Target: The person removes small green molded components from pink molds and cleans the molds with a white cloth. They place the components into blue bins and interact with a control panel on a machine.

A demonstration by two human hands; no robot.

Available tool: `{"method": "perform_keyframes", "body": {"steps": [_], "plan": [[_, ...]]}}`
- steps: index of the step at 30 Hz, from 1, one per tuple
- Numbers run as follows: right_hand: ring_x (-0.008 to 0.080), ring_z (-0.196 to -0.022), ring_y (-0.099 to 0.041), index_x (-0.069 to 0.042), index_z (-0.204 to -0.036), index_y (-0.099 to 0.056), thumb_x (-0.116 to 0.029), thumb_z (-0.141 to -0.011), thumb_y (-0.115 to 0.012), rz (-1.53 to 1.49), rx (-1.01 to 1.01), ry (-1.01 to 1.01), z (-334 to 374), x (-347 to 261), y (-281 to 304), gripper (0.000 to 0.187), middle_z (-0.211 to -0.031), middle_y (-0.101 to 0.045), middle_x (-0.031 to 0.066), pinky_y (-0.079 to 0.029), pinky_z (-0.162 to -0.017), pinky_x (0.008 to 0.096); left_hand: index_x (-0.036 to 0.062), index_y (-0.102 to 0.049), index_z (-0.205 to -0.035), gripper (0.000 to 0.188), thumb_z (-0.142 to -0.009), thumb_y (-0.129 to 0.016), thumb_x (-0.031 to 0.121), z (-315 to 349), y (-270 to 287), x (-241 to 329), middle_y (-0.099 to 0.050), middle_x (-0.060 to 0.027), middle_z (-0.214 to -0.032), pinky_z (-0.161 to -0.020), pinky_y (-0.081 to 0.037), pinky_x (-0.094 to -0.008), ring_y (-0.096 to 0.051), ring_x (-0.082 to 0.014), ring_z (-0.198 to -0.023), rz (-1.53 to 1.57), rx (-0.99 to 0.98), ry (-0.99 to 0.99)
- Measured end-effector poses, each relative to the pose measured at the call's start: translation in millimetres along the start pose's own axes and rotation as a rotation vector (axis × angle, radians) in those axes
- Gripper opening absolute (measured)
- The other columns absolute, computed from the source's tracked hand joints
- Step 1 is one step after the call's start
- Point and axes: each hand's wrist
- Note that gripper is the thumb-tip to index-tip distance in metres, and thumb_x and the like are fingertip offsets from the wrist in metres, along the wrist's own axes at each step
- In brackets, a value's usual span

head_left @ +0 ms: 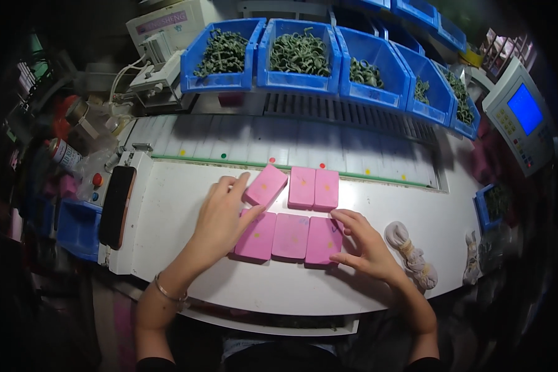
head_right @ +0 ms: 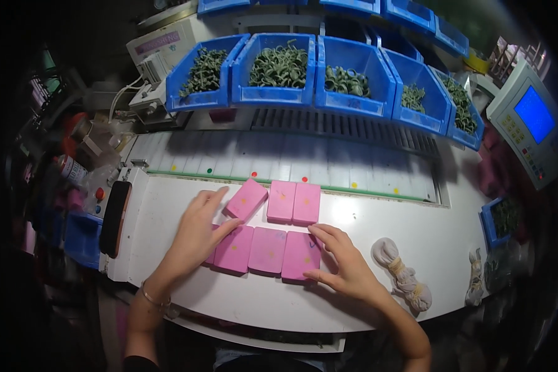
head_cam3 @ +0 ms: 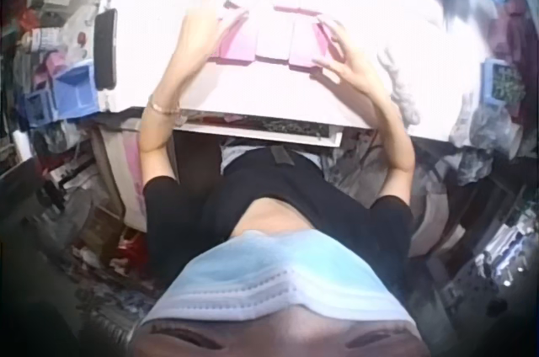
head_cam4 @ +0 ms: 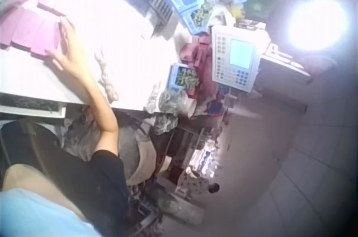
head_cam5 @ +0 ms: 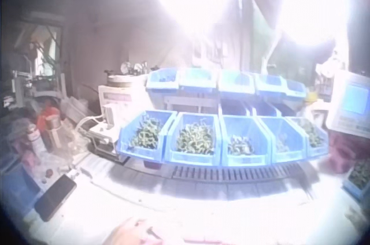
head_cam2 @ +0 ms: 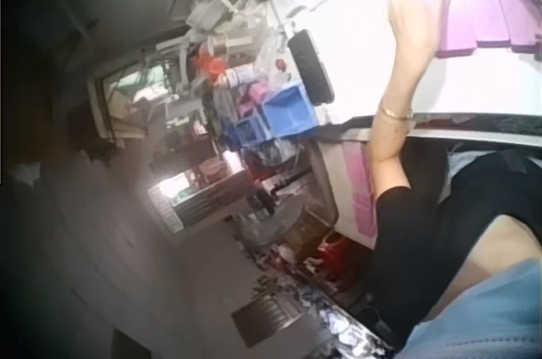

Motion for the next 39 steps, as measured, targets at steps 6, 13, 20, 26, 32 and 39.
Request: {"method": "perform_keyframes", "body": {"steps": [6,13,20,26,32,39], "plan": [[0.0250,-0.102,-0.056,-0.004,-0.128,-0.044,-0.008,-0.077,-0.068,-0.055,0.190,-0.016,-7,4,-10,0.056,-0.115,-0.049,0.0156,-0.049,-0.082,0.0314,-0.0051,-0.050,-0.118,0.049,-0.078,-0.068,0.018,-8,-26,5,-0.054,-0.0177,-0.091,-0.071,-0.048,-0.0360,-0.059,-0.0280,-0.073,0.056,-0.039,0.027],[0.0236,-0.100,-0.057,-0.002,-0.126,-0.045,-0.008,-0.076,-0.067,-0.097,0.219,-0.038,-9,16,-10,0.054,-0.115,-0.050,0.0156,-0.048,-0.084,0.0310,-0.0027,-0.055,-0.111,0.039,-0.079,-0.066,0.015,-11,-29,11,-0.055,-0.0167,-0.091,-0.072,-0.048,-0.0367,-0.057,-0.0309,-0.080,0.057,0.084,-0.094],[0.0389,-0.116,-0.041,0.001,-0.133,-0.033,-0.015,-0.062,-0.079,0.245,0.055,0.099,12,-3,-13,0.086,-0.128,-0.038,0.0226,-0.036,-0.098,0.0409,0.0002,-0.061,-0.105,0.029,-0.077,-0.066,0.005,27,-22,47,-0.058,-0.0138,-0.100,-0.071,-0.049,-0.0312,-0.059,-0.0230,-0.084,0.300,0.162,-0.229],[0.0393,-0.113,-0.045,-0.002,-0.129,-0.041,-0.016,-0.058,-0.078,0.436,0.224,0.458,32,-36,-31,0.081,-0.124,-0.041,0.0249,-0.042,-0.093,0.0423,-0.0016,-0.040,-0.131,0.070,-0.074,-0.074,0.019,60,-37,76,-0.052,-0.0205,-0.116,-0.084,-0.048,-0.0331,-0.057,-0.0310,-0.099,0.493,-0.095,-0.201],[0.0277,-0.090,-0.057,0.000,-0.102,-0.054,-0.032,-0.072,-0.076,0.073,0.392,0.221,54,-46,-36,0.049,-0.093,-0.053,0.0147,-0.049,-0.073,0.0285,-0.0032,-0.039,-0.132,0.074,-0.067,-0.075,0.004,82,-41,65,-0.050,-0.0230,-0.123,-0.090,-0.047,-0.0351,-0.054,-0.0334,-0.109,0.725,-0.192,-0.156],[0.0160,-0.055,-0.050,-0.002,-0.086,-0.048,-0.033,-0.078,-0.070,-0.362,-0.148,-0.226,43,-46,-46,0.039,-0.066,-0.050,0.0066,-0.042,-0.051,0.0277,-0.0107,-0.031,-0.133,0.080,-0.065,-0.071,-0.004,102,-48,70,-0.041,-0.0296,-0.131,-0.095,-0.044,-0.0364,-0.048,-0.0396,-0.117,0.564,-0.139,-0.273]]}}
Point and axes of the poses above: each hand's wrist, its own z-axis away from the middle knuckle, its own y-axis out of the back of the hand, x = y × z
